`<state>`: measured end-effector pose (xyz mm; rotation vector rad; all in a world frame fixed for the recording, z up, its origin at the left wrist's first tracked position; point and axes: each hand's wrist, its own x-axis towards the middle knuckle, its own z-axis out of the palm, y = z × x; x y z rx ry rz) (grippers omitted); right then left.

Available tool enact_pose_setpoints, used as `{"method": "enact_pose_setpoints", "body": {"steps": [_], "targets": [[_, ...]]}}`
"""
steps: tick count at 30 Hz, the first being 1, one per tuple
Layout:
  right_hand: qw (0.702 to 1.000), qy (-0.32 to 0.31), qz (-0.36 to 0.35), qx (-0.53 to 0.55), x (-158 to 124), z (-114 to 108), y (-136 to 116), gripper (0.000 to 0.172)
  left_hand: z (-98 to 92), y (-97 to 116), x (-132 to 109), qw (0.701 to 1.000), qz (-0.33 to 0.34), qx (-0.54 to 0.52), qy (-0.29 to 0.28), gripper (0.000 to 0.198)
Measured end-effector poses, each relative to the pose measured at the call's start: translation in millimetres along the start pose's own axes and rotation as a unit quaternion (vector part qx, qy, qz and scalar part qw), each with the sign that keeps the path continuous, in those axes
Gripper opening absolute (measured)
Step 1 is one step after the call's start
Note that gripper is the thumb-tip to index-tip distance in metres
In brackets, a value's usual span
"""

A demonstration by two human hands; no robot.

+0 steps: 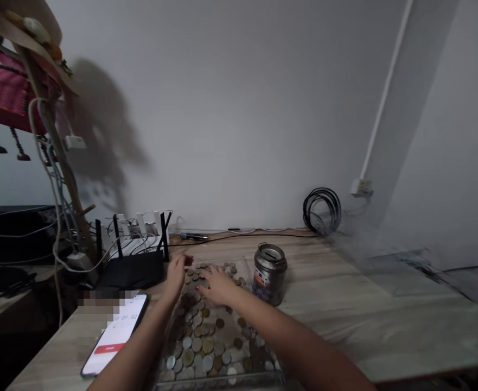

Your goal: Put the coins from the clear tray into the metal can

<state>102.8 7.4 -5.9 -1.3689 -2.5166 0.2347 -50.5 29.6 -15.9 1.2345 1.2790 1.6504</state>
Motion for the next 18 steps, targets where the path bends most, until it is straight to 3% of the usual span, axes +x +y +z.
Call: {"method": "enact_pose_setpoints", "body": {"steps": [4, 7, 11, 18], "targets": [[0.985, -0.12, 0.117, -0.036, 24.1, 26.4, -0.1, 0.067, 5.8, -2.3, -3.5, 1.0, 0.017, 0.001, -0.022, 0.021], [0.991, -0.123, 0.047, -0.031, 23.2, 35.9, -8.9, 0.064, 7.3, -3.7, -4.8, 1.0, -0.005, 0.007, -0.015, 0.025], [0.99, -0.122, -0.065, -0.011, -10.3, 38.2, -23.7, 0.067, 6.6, -6.5, -3.0, 1.0, -0.021, -0.017, -0.01, 0.029], [0.982, -0.151, -0.107, 0.027, -80.0, 13.4, -30.5, 0.064, 10.3, -16.4, 1.3, 0.998, 0.015, 0.033, -0.049, 0.034]]}}
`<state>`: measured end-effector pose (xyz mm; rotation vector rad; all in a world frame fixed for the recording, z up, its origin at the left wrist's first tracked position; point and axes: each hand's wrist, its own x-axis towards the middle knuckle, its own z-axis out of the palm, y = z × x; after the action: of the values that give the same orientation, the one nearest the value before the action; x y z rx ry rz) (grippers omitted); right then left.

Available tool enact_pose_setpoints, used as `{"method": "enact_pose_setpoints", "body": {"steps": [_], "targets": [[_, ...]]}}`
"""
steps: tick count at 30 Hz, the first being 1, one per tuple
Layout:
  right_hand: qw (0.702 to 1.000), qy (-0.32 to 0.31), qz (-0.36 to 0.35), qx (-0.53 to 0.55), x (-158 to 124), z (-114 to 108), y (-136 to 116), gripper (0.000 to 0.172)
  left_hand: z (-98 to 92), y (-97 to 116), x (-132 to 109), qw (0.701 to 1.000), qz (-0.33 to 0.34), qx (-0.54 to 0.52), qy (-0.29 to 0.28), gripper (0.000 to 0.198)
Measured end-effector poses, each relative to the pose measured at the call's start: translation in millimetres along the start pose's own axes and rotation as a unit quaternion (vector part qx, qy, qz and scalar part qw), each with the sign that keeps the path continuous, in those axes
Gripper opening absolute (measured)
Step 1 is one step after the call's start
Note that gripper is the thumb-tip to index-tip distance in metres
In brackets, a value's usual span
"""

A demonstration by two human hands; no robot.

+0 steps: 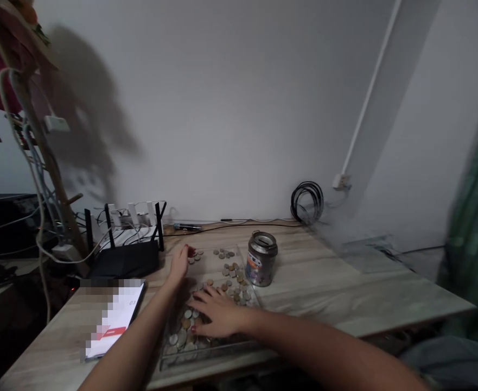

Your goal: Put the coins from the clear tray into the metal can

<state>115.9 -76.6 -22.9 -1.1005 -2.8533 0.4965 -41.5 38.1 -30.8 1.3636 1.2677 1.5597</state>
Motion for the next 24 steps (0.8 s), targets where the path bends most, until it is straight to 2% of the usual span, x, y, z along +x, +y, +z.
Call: {"method": "enact_pose_setpoints", "body": {"steps": [4, 7, 10, 15, 20, 24], "targets": [[0.999, 0.013, -0.036, -0.012, -18.7, -9.9, -1.8, 0.066, 0.5, -5.4, 1.9, 0.997, 0.024, 0.071, -0.024, 0.032], [0.998, 0.003, -0.055, -0.02, -25.8, -18.5, 1.0, 0.062, 0.1, -5.6, 2.0, 0.995, 0.029, 0.085, -0.036, 0.029], [0.997, -0.028, -0.055, -0.041, -30.7, -28.7, 6.3, 0.057, -0.6, -2.4, 0.5, 0.993, 0.034, 0.106, -0.044, 0.027], [0.989, -0.113, -0.019, -0.099, -34.5, -39.9, 15.8, 0.033, -1.2, 1.8, -1.9, 0.986, 0.048, 0.147, -0.059, 0.023], [0.978, -0.174, 0.017, -0.113, -41.2, -40.3, 23.0, 0.044, 0.1, 0.2, -1.9, 0.971, 0.066, 0.215, -0.076, 0.024], [0.967, -0.192, 0.023, -0.167, -49.3, -43.5, 23.6, 0.03, 1.6, -0.3, -2.5, 0.964, 0.067, 0.241, -0.095, 0.025]]}}
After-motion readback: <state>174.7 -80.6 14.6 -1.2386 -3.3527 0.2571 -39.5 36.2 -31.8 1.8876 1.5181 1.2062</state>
